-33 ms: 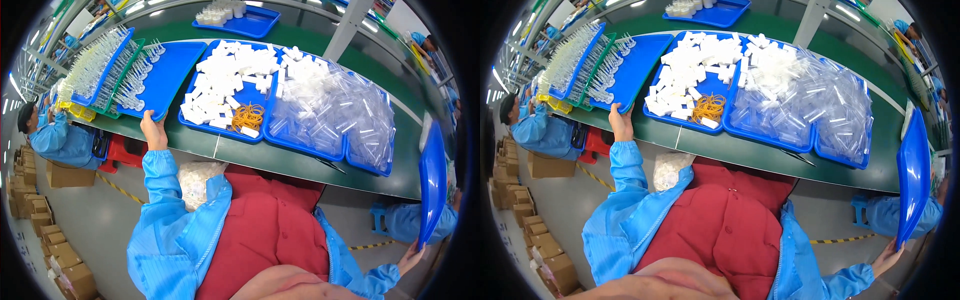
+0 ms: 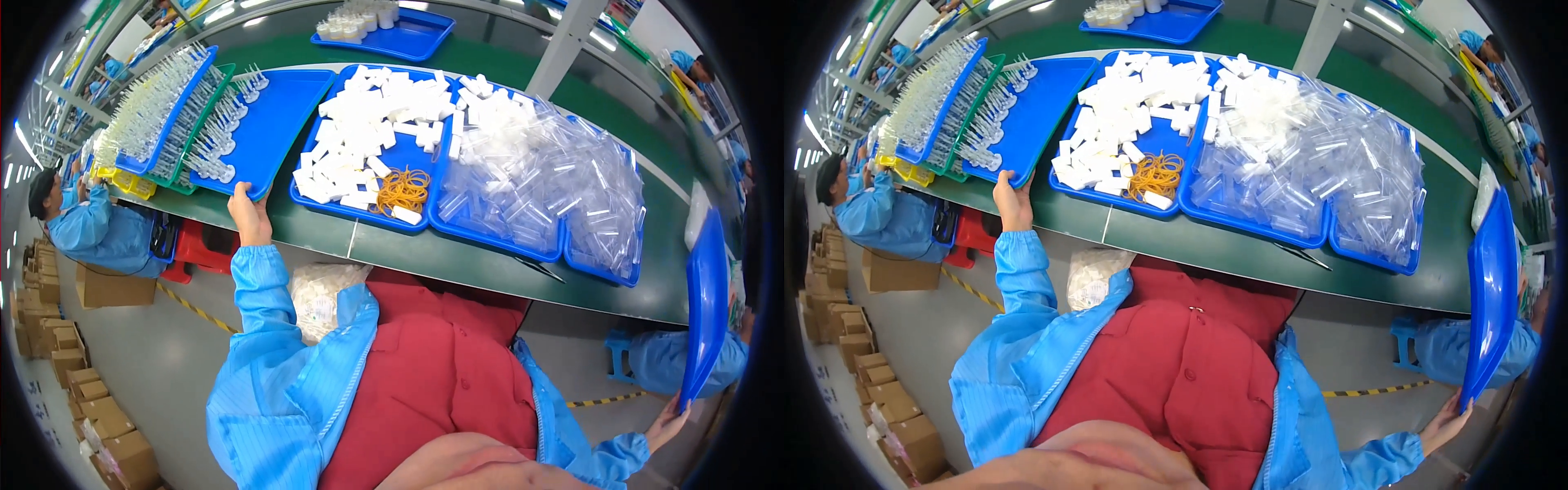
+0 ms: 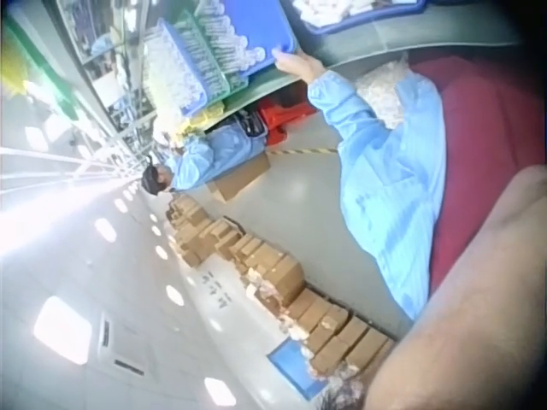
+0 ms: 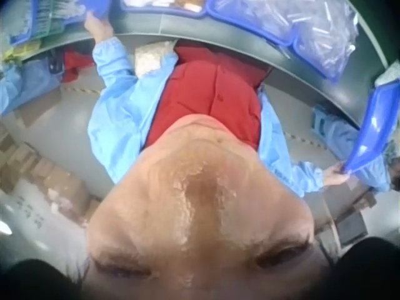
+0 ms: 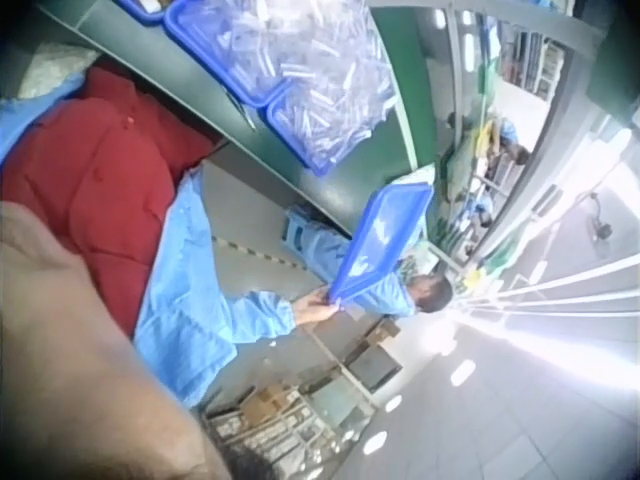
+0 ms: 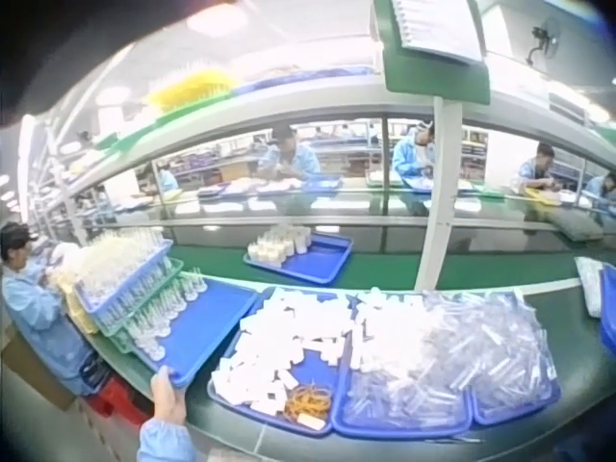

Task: The person organizes trays on a table, inserts plastic pins into white components by hand, bundles the assembled pieces together, secures the bundle with a rubber band, and aligns the pins with tweezers.

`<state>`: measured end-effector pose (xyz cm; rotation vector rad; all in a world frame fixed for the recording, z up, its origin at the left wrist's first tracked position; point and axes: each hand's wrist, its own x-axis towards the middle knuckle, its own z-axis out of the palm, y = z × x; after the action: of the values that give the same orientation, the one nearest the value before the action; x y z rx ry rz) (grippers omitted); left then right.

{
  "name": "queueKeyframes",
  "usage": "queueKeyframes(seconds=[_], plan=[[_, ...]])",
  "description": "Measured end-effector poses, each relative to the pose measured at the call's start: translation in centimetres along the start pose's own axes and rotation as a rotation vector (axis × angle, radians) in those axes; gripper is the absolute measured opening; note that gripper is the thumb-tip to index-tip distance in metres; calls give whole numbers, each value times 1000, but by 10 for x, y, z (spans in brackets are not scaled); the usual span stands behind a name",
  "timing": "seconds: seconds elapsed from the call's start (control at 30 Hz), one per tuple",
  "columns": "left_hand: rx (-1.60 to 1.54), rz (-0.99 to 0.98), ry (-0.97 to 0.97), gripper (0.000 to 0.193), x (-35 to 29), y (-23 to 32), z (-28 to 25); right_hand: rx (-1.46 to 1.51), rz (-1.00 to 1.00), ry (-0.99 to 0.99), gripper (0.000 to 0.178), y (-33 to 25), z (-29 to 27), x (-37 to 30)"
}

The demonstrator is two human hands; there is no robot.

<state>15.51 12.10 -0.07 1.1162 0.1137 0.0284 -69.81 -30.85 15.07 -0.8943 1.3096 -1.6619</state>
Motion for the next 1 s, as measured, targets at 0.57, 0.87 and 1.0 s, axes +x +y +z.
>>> queueKeyframes(seconds=[0.57,0.87,1.0], plan=[[1242,588,145,76,21,-55,-47,555,210,-54,45,88,10,-57],[1199,554,221,71,-11,-43,-30,313,10,181,46,137,131,-96],[1161,565,240,69,-16,-51,-10,195,-25,198,44,154,145,-93]])
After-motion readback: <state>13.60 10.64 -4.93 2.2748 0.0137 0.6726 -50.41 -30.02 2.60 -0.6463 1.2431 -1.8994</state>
